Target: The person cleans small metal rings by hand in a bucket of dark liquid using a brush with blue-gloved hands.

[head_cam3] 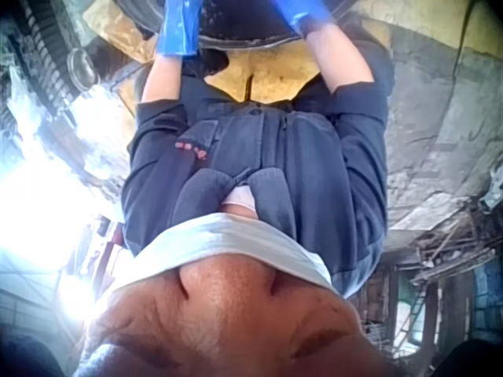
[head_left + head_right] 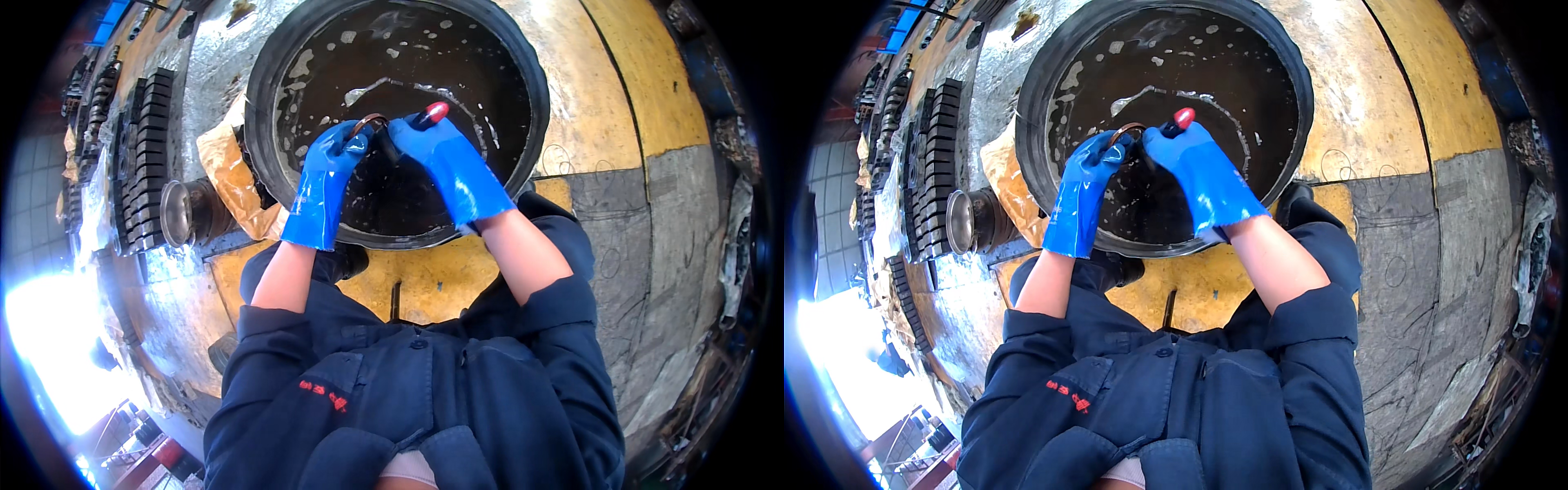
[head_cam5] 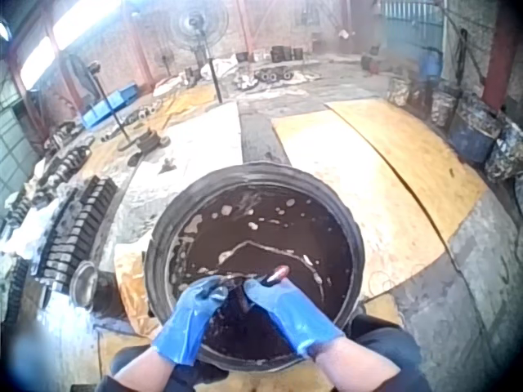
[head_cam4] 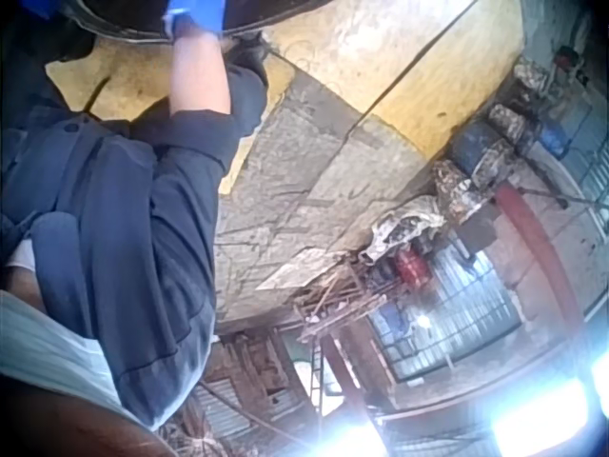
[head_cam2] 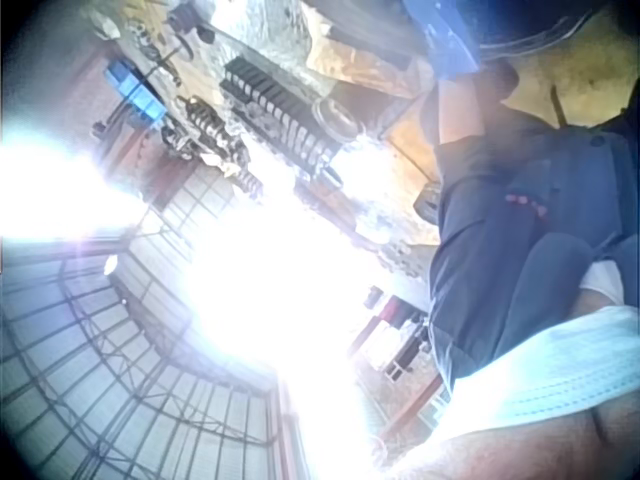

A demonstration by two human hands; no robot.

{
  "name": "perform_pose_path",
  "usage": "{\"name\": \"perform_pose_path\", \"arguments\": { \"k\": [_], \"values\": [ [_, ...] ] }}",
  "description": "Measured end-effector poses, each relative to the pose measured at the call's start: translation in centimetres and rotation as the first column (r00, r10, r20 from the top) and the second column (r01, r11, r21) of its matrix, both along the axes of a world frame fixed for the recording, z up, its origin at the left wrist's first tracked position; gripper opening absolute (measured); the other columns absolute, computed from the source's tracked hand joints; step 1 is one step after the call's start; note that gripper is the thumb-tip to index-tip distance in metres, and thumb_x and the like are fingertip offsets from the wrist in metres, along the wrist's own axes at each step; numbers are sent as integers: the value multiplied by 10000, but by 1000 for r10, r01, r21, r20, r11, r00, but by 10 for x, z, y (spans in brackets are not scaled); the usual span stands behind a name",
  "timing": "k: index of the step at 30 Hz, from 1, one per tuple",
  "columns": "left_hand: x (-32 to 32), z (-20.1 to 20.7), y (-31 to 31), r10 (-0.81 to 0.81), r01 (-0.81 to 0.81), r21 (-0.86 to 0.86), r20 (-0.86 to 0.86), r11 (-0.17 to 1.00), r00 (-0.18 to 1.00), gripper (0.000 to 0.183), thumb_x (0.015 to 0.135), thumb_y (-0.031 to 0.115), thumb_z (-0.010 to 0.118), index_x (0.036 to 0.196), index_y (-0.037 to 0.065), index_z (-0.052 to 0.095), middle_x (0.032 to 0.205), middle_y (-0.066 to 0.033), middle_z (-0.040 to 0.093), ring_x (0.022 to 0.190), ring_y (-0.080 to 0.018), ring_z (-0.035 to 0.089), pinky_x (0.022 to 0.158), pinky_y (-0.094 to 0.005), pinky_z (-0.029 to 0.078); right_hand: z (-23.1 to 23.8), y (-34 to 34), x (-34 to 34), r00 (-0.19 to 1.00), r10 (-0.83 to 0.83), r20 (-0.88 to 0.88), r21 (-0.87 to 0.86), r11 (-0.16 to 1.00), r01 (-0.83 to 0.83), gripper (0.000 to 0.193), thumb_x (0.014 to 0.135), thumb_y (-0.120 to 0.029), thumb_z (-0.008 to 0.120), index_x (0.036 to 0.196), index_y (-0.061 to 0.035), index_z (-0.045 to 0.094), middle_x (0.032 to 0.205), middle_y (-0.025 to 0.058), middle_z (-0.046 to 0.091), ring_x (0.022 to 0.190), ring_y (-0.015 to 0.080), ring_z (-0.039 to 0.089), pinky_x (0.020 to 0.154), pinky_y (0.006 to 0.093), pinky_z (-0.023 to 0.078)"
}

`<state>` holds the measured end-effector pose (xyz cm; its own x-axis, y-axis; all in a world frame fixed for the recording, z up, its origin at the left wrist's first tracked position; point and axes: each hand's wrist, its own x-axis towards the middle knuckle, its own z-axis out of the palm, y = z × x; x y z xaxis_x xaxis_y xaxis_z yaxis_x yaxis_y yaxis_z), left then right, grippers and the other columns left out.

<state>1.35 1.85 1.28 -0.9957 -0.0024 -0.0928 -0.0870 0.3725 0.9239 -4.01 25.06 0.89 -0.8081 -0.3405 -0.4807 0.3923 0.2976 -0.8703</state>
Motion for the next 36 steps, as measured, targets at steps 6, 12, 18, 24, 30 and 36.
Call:
{"name": "perform_pose_path", "arguments": {
  "k": [6,12,18,24,30,36],
  "values": [
    [0,-9,-17,-4,3,39,31,999,1000,482,1087,356,771,1455,45,752,1268,-76,807,1122,-171,733,958,-312,583,21,-2,14,984,-22,179,-195,979,58,375,1013,-438,714,1066,-88,835,966,129,829,956,259,803,869,401,601],
    [9,26,-5,197,-258,206,276,944,941,428,1132,336,694,1390,-3,739,1327,-100,799,1206,-203,765,989,-345,616,24,-2,9,987,19,-157,305,952,30,399,1007,-470,701,1086,-100,829,1038,141,835,1025,330,794,921,427,612],
    [14,30,-5,180,-267,374,251,888,951,381,1121,296,733,1347,-9,758,1227,-88,816,1103,-169,777,956,-319,615,22,-17,18,913,102,-395,242,970,-4,357,989,-500,705,1151,-212,839,1105,132,836,1106,372,785,985,472,622],
    [7,28,5,159,-260,314,312,913,937,398,1116,311,744,1344,-15,769,1196,-91,819,1077,-158,761,952,-302,600,21,-27,21,851,311,-422,494,867,-72,361,987,-529,713,1175,-247,837,1094,95,840,1056,391,793,941,502,640],
    [7,26,5,188,-261,256,276,931,942,411,1112,319,753,1340,-23,768,1157,-84,825,1044,-162,753,952,-308,585,34,-25,32,825,226,-518,307,949,-67,302,996,-472,699,1097,-219,830,1031,143,832,1049,379,797,914,518,635],
    [10,26,4,157,-268,316,336,910,929,391,1104,315,759,1330,-4,768,1153,-84,829,1044,-156,761,924,-305,590,5,-29,27,720,452,-526,606,794,-55,244,1023,-411,700,1095,-190,774,1026,141,814,1005,365,802,833,531,619]
  ]
}}
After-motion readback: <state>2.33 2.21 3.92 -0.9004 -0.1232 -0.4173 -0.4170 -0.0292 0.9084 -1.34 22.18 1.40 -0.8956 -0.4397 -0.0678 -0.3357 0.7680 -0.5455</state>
